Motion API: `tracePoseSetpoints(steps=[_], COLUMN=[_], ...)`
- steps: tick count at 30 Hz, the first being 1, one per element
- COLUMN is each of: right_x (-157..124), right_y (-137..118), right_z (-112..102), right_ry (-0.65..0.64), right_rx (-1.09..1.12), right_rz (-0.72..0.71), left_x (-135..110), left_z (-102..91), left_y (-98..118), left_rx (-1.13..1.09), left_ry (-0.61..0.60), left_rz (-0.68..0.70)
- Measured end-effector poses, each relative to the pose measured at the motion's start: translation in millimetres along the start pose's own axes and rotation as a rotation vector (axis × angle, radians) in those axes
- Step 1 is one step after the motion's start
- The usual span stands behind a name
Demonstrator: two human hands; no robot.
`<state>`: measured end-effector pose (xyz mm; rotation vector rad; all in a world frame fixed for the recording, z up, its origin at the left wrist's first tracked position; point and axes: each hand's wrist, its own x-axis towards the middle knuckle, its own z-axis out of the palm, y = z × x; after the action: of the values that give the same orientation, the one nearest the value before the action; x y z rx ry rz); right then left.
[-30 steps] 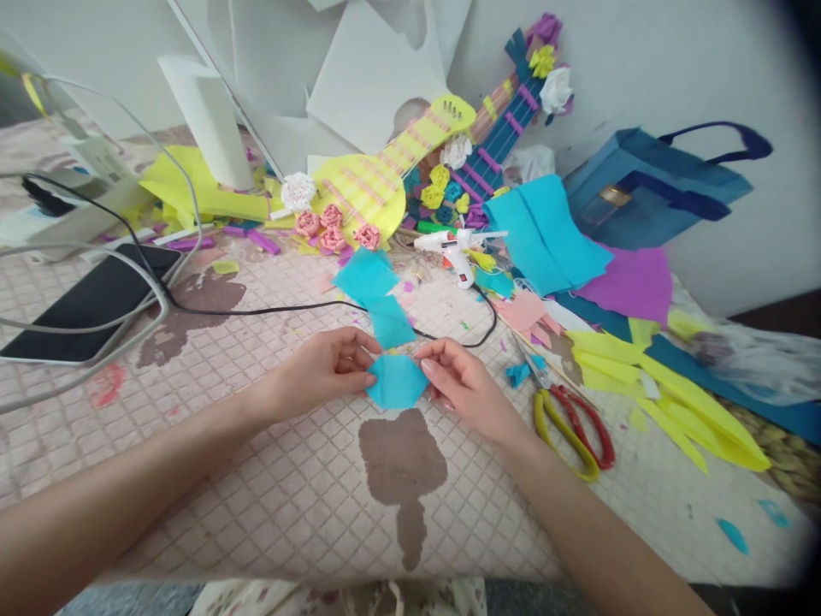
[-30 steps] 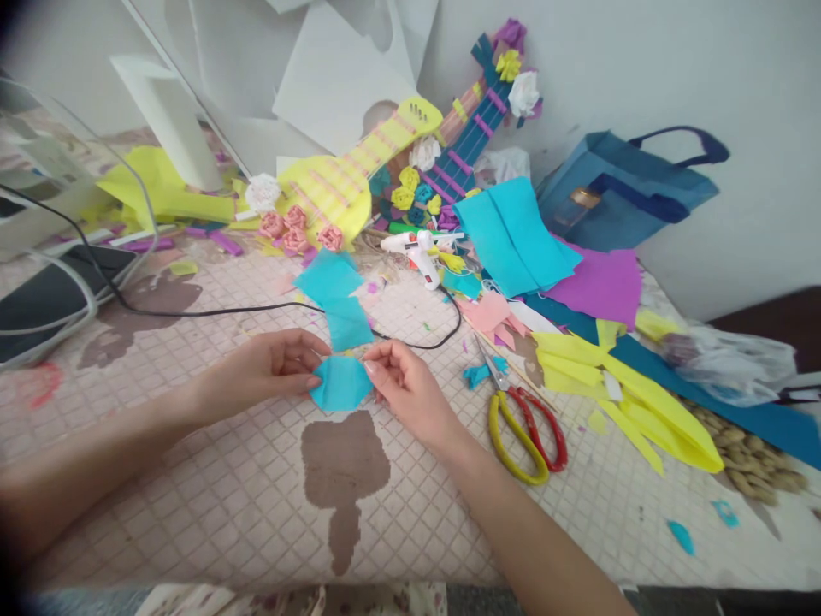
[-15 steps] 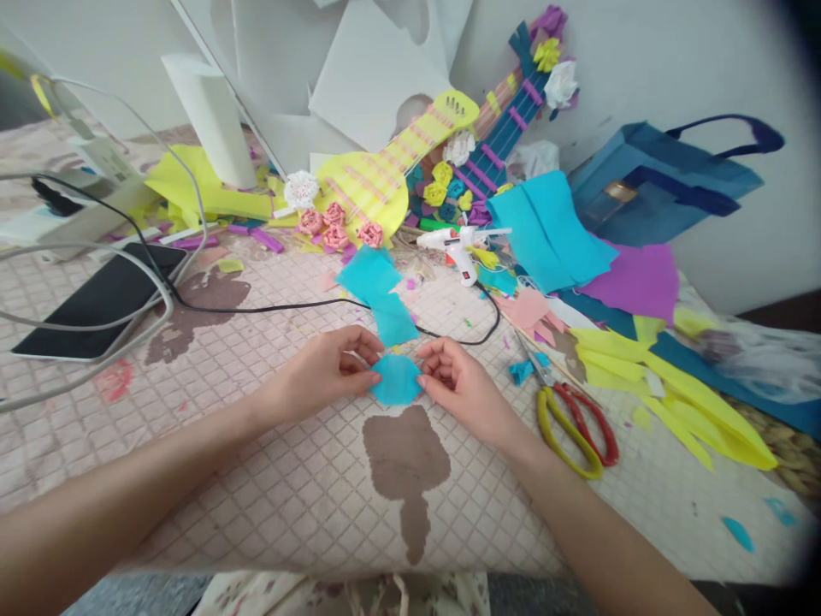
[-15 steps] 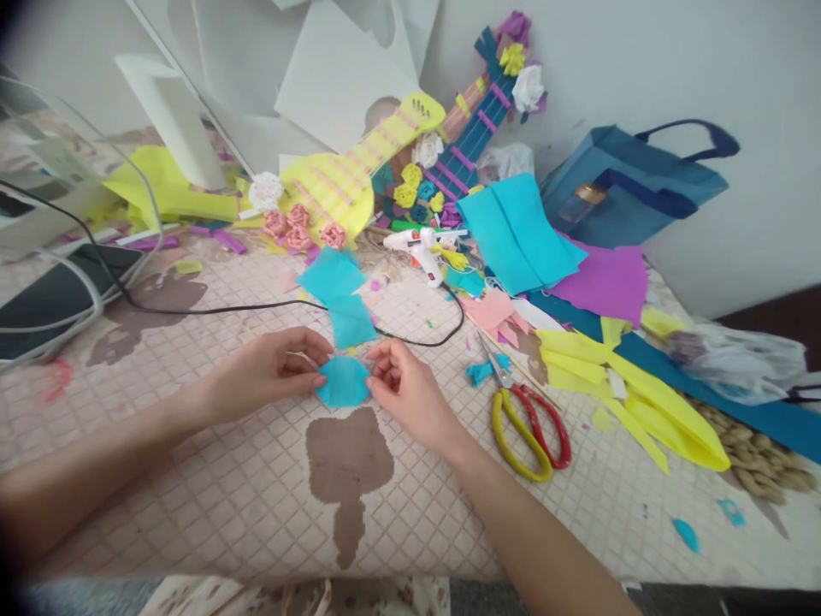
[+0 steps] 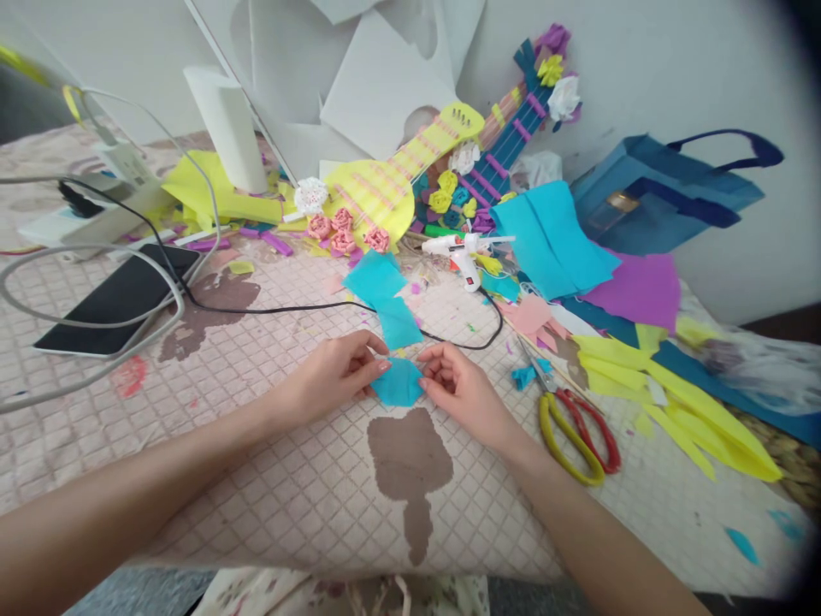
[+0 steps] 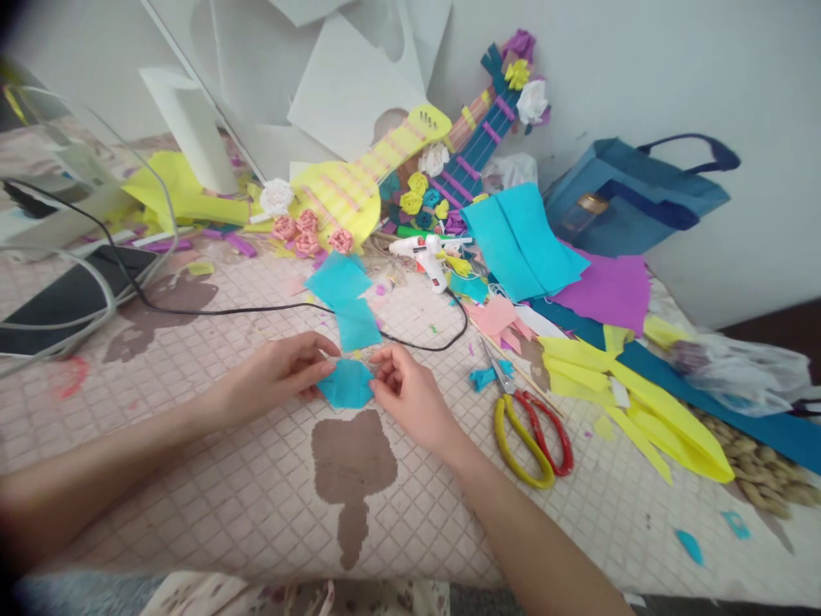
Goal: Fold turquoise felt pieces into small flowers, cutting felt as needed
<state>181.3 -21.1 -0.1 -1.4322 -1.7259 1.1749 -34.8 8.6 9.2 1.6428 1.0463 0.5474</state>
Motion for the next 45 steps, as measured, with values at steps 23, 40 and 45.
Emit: tracePoseSetpoints(steps=[23, 40, 45], right_x=[0.4, -0.4, -1.8], right_y=[3.8, 2.0, 2.0], right_z=[2.5, 2.5, 1.6], right_ry=[0.017, 0.035, 0.17], right_rx=[-0.049, -0.093, -0.121], right_rz=[0.002, -0.013, -0.052], left_x=[5.0, 0.9, -2.8], left_z=[-2.4, -18.1, -19.8], left_y=[-9.9, 1.2, 9.3], left_rx=[0.106, 0.34, 0.449], left_ry=[0.04, 0.107, 0.006], left_rz=[0.035, 0.108, 0.346])
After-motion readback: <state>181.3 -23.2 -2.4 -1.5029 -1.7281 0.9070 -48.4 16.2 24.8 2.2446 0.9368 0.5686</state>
